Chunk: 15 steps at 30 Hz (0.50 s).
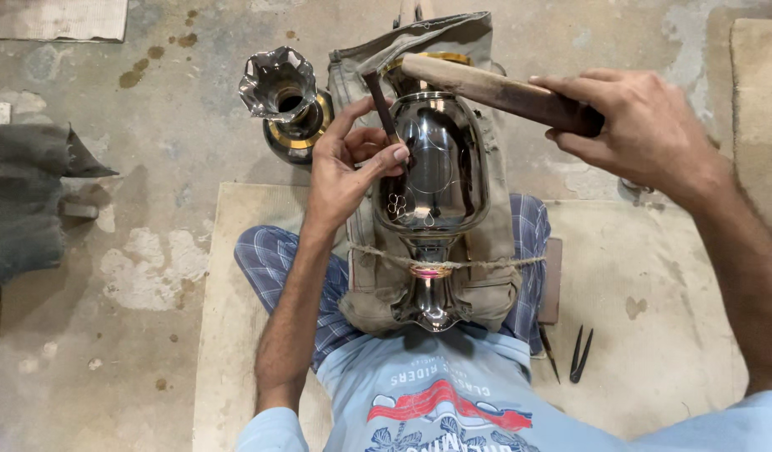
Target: The person sits on the floor and uses a hammer and chisel to engrave a floral pattern onto a polished metal vessel. The vessel is secured in a cloth bag between the legs. The person repeatedly strikes the chisel to create the design.
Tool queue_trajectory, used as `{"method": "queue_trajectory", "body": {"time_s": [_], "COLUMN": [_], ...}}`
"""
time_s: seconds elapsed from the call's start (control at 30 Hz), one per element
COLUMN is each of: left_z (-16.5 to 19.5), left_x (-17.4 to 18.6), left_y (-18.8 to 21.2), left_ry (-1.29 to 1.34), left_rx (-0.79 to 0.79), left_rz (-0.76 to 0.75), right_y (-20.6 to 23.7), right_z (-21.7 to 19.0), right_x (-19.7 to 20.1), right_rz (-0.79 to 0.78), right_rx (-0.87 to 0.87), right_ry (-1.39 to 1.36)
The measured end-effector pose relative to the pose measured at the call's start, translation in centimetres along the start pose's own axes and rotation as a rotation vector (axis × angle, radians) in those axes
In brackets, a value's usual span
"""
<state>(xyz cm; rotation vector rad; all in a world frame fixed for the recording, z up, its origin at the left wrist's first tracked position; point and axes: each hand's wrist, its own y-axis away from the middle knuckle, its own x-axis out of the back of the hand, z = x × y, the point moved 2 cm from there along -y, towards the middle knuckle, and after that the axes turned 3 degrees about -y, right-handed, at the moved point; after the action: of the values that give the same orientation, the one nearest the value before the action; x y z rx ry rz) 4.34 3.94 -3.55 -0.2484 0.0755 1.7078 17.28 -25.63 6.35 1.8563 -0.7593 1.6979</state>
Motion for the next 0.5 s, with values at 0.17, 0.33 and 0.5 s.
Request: {"method": "queue_trajectory", "body": {"time_s": [0.17,0.33,0.5], "left_z": [0.3,0.6,0.6], "left_x": [-0.2,-0.6,-0.5], "left_y": [-0.2,-0.3,0.0], "left_ry": [-0.043,-0.086,-0.120], "left_rx": [-0.027,-0.049,-0.063], "left_rz": [-0.018,0.009,0.009], "right_y": [-2.0,-3.6,-5.7], "right_z": [-1.6,-1.0,0.1], "right_x": [3.7,6.1,5.6], "right_rz": [-0.091,0.188,-0.016], "right_rx": [-0.004,0.145,-0.064], "right_ry": [0.234,0.209,0.153]}}
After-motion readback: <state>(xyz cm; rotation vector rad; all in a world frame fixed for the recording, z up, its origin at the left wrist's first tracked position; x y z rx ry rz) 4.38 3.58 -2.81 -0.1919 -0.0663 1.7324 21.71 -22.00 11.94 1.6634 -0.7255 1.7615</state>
